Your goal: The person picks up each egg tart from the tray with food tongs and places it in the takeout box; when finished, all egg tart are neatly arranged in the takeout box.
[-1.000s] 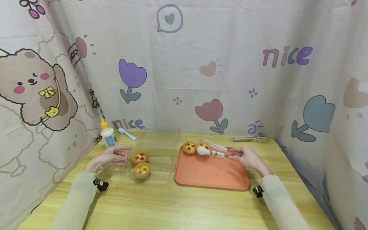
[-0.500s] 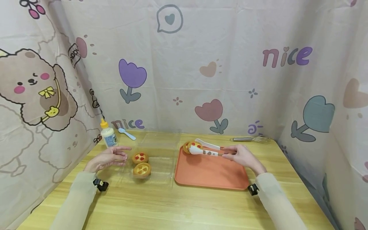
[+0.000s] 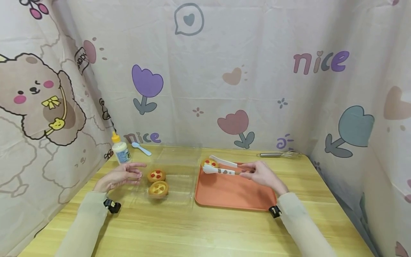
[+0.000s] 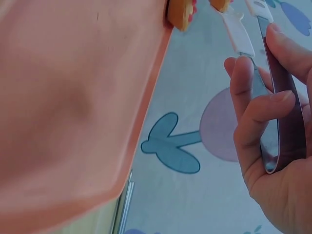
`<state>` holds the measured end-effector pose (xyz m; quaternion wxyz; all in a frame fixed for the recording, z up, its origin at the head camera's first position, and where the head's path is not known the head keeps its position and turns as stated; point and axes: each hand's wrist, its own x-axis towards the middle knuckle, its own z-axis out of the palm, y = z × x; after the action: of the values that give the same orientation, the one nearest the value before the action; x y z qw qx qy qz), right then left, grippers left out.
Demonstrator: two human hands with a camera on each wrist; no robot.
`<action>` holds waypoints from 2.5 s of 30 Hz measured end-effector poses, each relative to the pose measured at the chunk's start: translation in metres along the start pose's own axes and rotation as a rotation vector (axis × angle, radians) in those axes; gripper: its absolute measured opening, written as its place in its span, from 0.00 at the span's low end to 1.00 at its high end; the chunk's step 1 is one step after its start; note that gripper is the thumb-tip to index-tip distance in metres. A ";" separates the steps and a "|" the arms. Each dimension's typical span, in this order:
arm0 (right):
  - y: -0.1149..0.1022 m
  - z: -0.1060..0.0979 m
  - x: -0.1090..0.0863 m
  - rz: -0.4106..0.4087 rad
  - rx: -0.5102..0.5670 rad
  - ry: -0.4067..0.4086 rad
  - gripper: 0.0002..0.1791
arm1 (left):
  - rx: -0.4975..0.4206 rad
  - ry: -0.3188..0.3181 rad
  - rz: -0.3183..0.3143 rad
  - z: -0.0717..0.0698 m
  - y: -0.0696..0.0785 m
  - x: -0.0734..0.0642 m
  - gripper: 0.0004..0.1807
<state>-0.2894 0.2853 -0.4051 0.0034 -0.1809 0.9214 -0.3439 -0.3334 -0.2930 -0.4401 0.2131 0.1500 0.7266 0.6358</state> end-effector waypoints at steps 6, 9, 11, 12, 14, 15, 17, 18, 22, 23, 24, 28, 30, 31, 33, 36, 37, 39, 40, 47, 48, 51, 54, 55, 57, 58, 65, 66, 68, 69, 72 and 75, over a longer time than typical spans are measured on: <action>-0.008 0.009 0.002 -0.007 0.017 0.020 0.26 | 0.014 0.010 -0.006 0.000 0.002 0.000 0.36; -0.014 0.014 0.003 -0.024 0.006 0.035 0.26 | 0.017 0.012 -0.008 0.000 0.003 0.001 0.36; -0.017 0.018 0.003 -0.027 0.000 0.052 0.25 | 0.016 0.009 -0.008 0.000 0.003 0.002 0.36; -0.018 0.019 0.003 -0.038 -0.009 0.063 0.25 | 0.016 0.008 -0.007 0.000 0.003 0.002 0.36; -0.021 0.023 0.003 -0.056 -0.020 0.083 0.24 | 0.015 0.003 -0.003 0.000 0.003 0.002 0.36; -0.023 0.025 0.004 -0.066 -0.015 0.091 0.24 | 0.014 0.002 -0.001 0.000 0.003 0.002 0.36; -0.027 0.029 0.004 -0.093 -0.016 0.103 0.24 | 0.013 0.003 0.001 -0.001 0.003 0.002 0.35; -0.029 0.031 0.005 -0.109 -0.016 0.104 0.24 | 0.009 0.003 0.001 -0.001 0.002 0.002 0.35; -0.036 0.038 0.005 -0.126 -0.015 0.100 0.24 | 0.000 0.007 -0.007 -0.001 0.001 0.000 0.35; -0.037 0.039 0.006 -0.129 -0.014 0.096 0.24 | -0.003 0.007 -0.009 -0.001 0.001 0.000 0.35; -0.038 0.041 0.006 -0.130 -0.007 0.089 0.25 | -0.003 0.007 -0.010 -0.001 0.001 0.000 0.35; -0.041 0.046 0.008 -0.140 0.009 0.070 0.24 | 0.002 0.009 -0.014 -0.001 0.001 0.000 0.35; -0.042 0.048 0.009 -0.139 0.013 0.064 0.24 | 0.009 0.008 -0.014 -0.001 0.000 -0.001 0.36; -0.043 0.048 0.010 -0.135 0.013 0.060 0.24 | 0.009 0.007 -0.014 -0.001 0.000 -0.001 0.36; -0.046 0.049 0.011 -0.127 0.013 0.049 0.24 | 0.010 0.008 -0.012 -0.001 -0.001 -0.001 0.37; -0.050 0.051 0.015 -0.129 0.024 0.020 0.25 | 0.006 0.006 -0.010 -0.001 -0.002 0.000 0.37; -0.051 0.052 0.017 -0.132 0.027 0.010 0.25 | 0.006 0.005 -0.011 -0.001 -0.002 0.000 0.37; -0.054 0.054 0.020 -0.144 0.028 -0.010 0.24 | 0.009 0.003 -0.011 -0.001 -0.002 0.000 0.37; -0.055 0.055 0.022 -0.154 0.024 -0.017 0.24 | 0.012 0.001 -0.011 -0.002 -0.002 0.000 0.37; -0.062 0.060 0.031 -0.194 -0.011 -0.041 0.22 | 0.029 -0.010 -0.002 -0.002 -0.003 -0.001 0.37; -0.063 0.061 0.032 -0.195 -0.011 -0.046 0.22 | 0.025 -0.009 0.000 -0.002 -0.002 -0.001 0.37; -0.067 0.062 0.034 -0.198 -0.015 -0.065 0.21 | 0.017 -0.013 0.009 -0.002 -0.002 -0.001 0.36; -0.070 0.064 0.037 -0.203 -0.030 -0.085 0.21 | 0.016 -0.012 0.010 -0.001 -0.002 -0.001 0.36; -0.071 0.065 0.039 -0.206 -0.036 -0.089 0.21 | 0.016 -0.012 0.009 -0.001 -0.001 -0.001 0.36; -0.073 0.068 0.041 -0.212 -0.055 -0.096 0.21 | 0.015 -0.012 0.008 -0.001 -0.001 -0.001 0.35; -0.075 0.070 0.042 -0.219 -0.058 -0.097 0.20 | 0.014 -0.012 0.008 -0.001 -0.001 -0.002 0.35; -0.085 0.076 0.047 -0.251 -0.094 -0.101 0.21 | 0.001 -0.018 0.006 0.001 0.000 -0.002 0.37; -0.086 0.076 0.047 -0.253 -0.100 -0.101 0.21 | 0.002 -0.019 0.006 0.001 -0.001 -0.002 0.37; -0.087 0.077 0.048 -0.257 -0.114 -0.100 0.21 | 0.003 -0.017 -0.001 0.001 -0.001 -0.002 0.37; -0.088 0.077 0.049 -0.255 -0.122 -0.100 0.20 | 0.002 -0.014 -0.004 0.001 -0.002 -0.002 0.37; -0.088 0.078 0.051 -0.260 -0.131 -0.098 0.18 | -0.003 -0.015 -0.004 0.001 -0.001 -0.003 0.36; -0.089 0.077 0.054 -0.268 -0.129 -0.109 0.15 | 0.004 -0.024 0.004 0.001 0.000 -0.003 0.36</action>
<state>-0.3001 0.1565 -0.4013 -0.0044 -0.3205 0.9076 -0.2713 -0.3298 -0.2936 -0.4398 0.2201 0.1598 0.7249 0.6329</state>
